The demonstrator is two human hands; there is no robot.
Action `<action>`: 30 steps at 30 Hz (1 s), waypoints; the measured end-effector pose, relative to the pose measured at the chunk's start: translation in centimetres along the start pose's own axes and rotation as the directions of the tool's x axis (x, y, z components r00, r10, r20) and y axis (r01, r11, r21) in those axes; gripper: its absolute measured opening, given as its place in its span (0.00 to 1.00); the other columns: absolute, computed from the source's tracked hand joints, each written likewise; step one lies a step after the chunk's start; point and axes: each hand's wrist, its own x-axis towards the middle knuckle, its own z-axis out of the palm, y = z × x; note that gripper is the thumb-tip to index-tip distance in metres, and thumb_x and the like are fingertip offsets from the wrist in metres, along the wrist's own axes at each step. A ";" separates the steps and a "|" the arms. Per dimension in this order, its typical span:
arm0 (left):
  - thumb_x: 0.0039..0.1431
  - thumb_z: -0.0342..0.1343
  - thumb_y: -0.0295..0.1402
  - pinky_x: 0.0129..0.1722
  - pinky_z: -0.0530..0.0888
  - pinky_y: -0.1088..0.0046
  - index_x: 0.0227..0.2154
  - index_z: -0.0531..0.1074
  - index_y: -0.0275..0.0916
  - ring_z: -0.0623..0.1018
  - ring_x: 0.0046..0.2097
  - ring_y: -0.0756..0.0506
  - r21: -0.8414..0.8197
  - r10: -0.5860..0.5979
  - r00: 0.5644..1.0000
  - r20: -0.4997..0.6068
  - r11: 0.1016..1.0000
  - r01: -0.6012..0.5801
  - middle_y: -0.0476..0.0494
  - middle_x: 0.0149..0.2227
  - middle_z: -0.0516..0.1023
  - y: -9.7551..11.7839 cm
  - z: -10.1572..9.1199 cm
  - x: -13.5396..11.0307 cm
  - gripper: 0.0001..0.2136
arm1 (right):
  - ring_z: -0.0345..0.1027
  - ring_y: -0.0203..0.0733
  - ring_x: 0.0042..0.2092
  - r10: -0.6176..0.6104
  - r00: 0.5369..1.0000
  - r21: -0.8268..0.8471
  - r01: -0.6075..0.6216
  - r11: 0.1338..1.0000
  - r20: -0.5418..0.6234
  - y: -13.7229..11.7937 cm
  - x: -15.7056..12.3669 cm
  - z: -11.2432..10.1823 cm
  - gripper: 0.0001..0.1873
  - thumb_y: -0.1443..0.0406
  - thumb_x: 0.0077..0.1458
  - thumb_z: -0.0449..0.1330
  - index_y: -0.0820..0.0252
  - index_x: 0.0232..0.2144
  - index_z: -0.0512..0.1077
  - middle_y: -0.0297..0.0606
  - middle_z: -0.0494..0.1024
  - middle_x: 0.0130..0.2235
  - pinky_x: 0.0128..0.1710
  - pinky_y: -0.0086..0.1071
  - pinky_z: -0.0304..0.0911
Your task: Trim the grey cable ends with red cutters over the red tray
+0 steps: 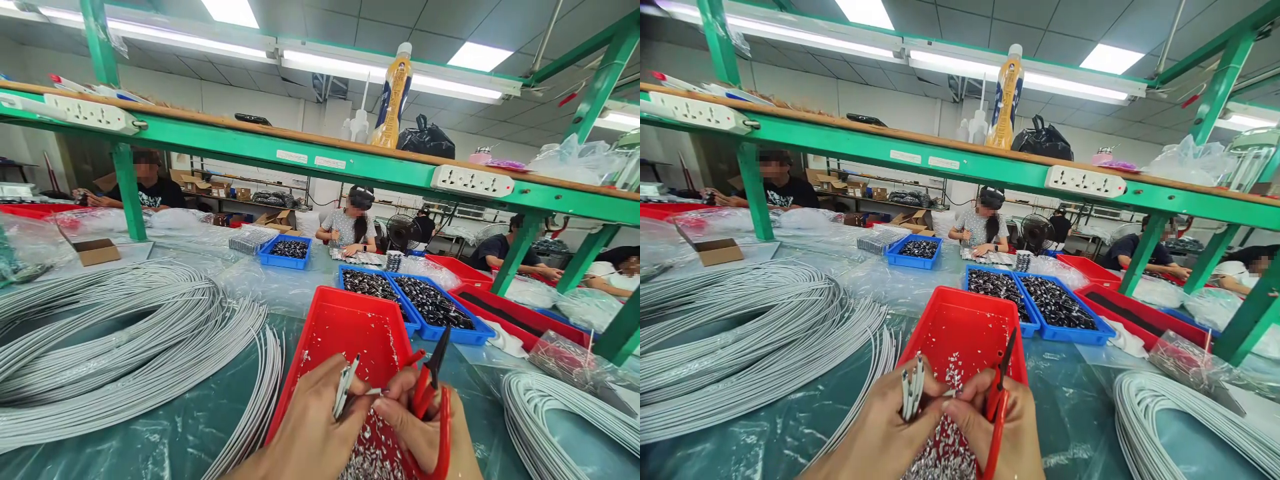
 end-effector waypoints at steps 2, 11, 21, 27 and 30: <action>0.51 0.51 0.25 0.30 0.69 0.70 0.22 0.69 0.38 0.73 0.28 0.47 0.026 0.004 0.999 0.041 1.000 -0.005 0.48 0.24 0.73 0.2 -0.1 0.0 0.06 | 0.46 0.28 0.17 0.057 0.995 0.040 -0.061 0.997 0.083 -0.2 -0.2 -0.5 0.15 0.59 0.33 0.71 0.60 0.15 0.68 0.23 0.58 0.13 0.18 0.25 0.41; 0.55 0.53 0.33 0.30 0.66 0.73 0.28 0.76 0.36 0.73 0.32 0.48 -0.154 -0.140 0.796 0.589 0.947 0.281 0.46 0.27 0.74 1.4 -1.6 0.3 0.08 | 0.49 0.27 0.16 0.110 0.872 -0.185 -0.023 0.983 0.477 -1.9 2.7 -5.0 0.14 0.57 0.43 0.67 0.60 0.21 0.69 0.23 0.61 0.13 0.16 0.22 0.46; 0.57 0.43 0.52 0.09 0.46 0.83 0.31 0.62 0.40 0.59 0.10 0.59 -0.697 -0.129 0.803 0.582 0.430 0.574 0.51 0.20 0.72 -0.8 -0.4 0.8 0.19 | 0.71 0.39 0.34 -0.149 0.894 -0.043 0.183 0.982 0.422 -0.3 2.3 -5.5 0.25 0.52 0.50 0.61 0.41 0.51 0.63 0.34 0.76 0.37 0.34 0.31 0.69; 0.49 0.61 0.42 0.11 0.52 0.87 0.29 0.71 0.34 0.63 0.17 0.60 -0.738 -0.283 0.847 0.449 0.416 0.530 0.56 0.20 0.64 -0.6 -0.7 1.5 0.15 | 0.63 0.58 0.54 0.005 0.910 -0.310 0.136 0.941 0.415 0.8 1.3 -6.3 0.37 0.55 0.42 0.66 0.55 0.55 0.63 0.49 0.67 0.57 0.45 0.40 0.69; 0.48 0.61 0.44 0.08 0.50 0.85 0.25 0.65 0.37 0.60 0.11 0.59 -0.725 -0.286 0.865 0.413 0.471 0.502 0.58 0.14 0.64 -0.8 -0.6 1.4 0.15 | 0.67 0.58 0.51 -0.012 0.888 -0.425 0.232 0.875 0.459 0.3 1.6 -6.7 0.35 0.58 0.43 0.65 0.55 0.55 0.64 0.47 0.71 0.53 0.43 0.38 0.71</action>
